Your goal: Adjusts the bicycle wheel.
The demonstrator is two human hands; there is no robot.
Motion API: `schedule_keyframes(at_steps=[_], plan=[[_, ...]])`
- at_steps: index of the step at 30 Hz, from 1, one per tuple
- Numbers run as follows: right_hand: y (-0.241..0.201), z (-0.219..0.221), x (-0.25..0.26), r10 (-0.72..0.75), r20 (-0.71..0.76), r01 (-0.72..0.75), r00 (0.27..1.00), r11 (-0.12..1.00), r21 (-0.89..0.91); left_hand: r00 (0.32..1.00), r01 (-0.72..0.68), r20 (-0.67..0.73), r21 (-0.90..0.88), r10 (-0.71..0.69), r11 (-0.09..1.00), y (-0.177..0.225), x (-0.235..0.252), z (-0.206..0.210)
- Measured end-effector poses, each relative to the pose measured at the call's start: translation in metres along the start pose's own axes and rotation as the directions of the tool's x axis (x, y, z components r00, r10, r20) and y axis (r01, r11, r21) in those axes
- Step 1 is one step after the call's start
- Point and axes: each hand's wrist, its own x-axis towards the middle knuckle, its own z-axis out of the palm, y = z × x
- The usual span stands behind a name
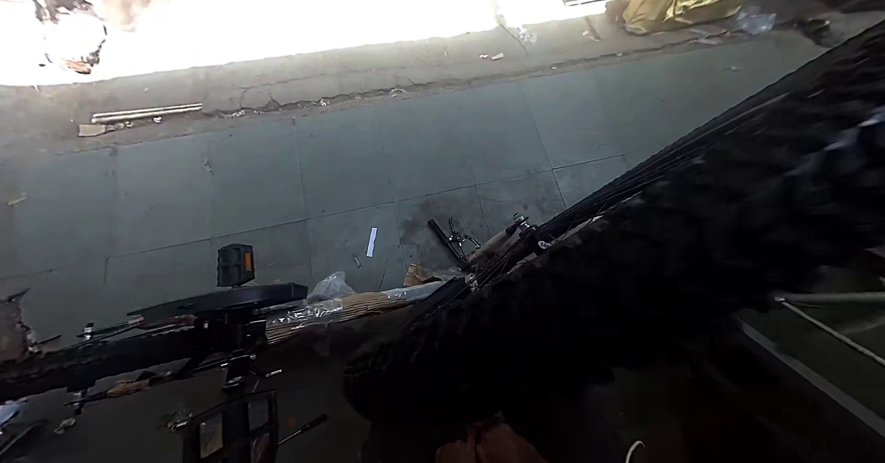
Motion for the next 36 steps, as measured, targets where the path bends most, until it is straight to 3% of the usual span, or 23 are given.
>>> schedule_keyframes(at_steps=[1,2,5,7,10,12,15,19,21,24,27,29,33,36], plan=[[0.009,0.000,0.013,-0.001,0.014,0.002,1.000,1.000,-0.017,0.979,-0.063,-0.195,0.020,0.066,0.998,-0.023,0.046,0.038],[0.013,0.004,0.021,-0.010,0.009,0.010,1.000,0.999,-0.033,0.964,-0.083,-0.251,0.014,0.084,0.996,-0.036,0.076,0.061],[0.007,-0.002,0.018,-0.023,-0.069,0.018,0.997,0.997,-0.075,0.958,-0.078,-0.276,0.016,0.079,0.997,-0.045,0.083,0.066],[-0.005,-0.014,0.004,-0.012,-0.098,0.006,0.995,0.998,-0.063,0.952,-0.087,-0.291,0.025,0.091,0.996,-0.040,0.045,0.046],[-0.025,-0.057,-0.037,0.063,-0.171,-0.069,0.983,0.997,-0.033,0.955,-0.148,-0.247,0.082,0.164,0.986,-0.014,-0.026,-0.015],[-0.046,-0.103,-0.091,0.152,-0.224,-0.147,0.963,0.988,0.040,0.939,-0.191,-0.245,0.210,0.241,0.959,0.011,-0.058,-0.053],[-0.089,-0.185,-0.201,0.264,-0.292,-0.229,0.920,0.962,0.147,0.913,-0.268,-0.198,0.365,0.356,0.891,0.071,-0.154,-0.124],[-0.120,-0.254,-0.294,0.225,-0.397,-0.175,0.890,0.972,0.157,0.837,-0.353,-0.235,0.459,0.494,0.816,0.122,-0.232,-0.179],[-0.113,-0.245,-0.283,0.263,-0.416,-0.204,0.870,0.962,0.181,0.844,-0.302,-0.254,0.505,0.473,0.809,0.124,-0.226,-0.177],[-0.093,-0.177,-0.216,0.305,-0.410,-0.210,0.860,0.942,0.262,0.885,-0.242,-0.254,0.464,0.390,0.852,0.081,-0.157,-0.123],[-0.090,-0.107,-0.160,0.214,-0.306,-0.156,0.928,0.967,0.201,0.941,-0.201,-0.201,0.312,0.271,0.929,0.032,-0.107,-0.047],[-0.095,-0.091,-0.144,0.152,-0.164,-0.125,0.975,0.978,0.164,0.966,-0.126,-0.195,0.211,0.168,0.969,0.013,-0.091,-0.006],[-0.072,-0.042,-0.085,0.041,-0.063,-0.035,0.997,0.994,0.106,0.970,-0.058,-0.232,0.046,0.067,0.997,-0.014,-0.049,0.045],[-0.032,-0.005,-0.035,0.039,-0.079,-0.035,0.996,0.998,0.050,0.965,-0.084,-0.249,0.011,0.085,0.996,-0.030,0.024,0.069]])
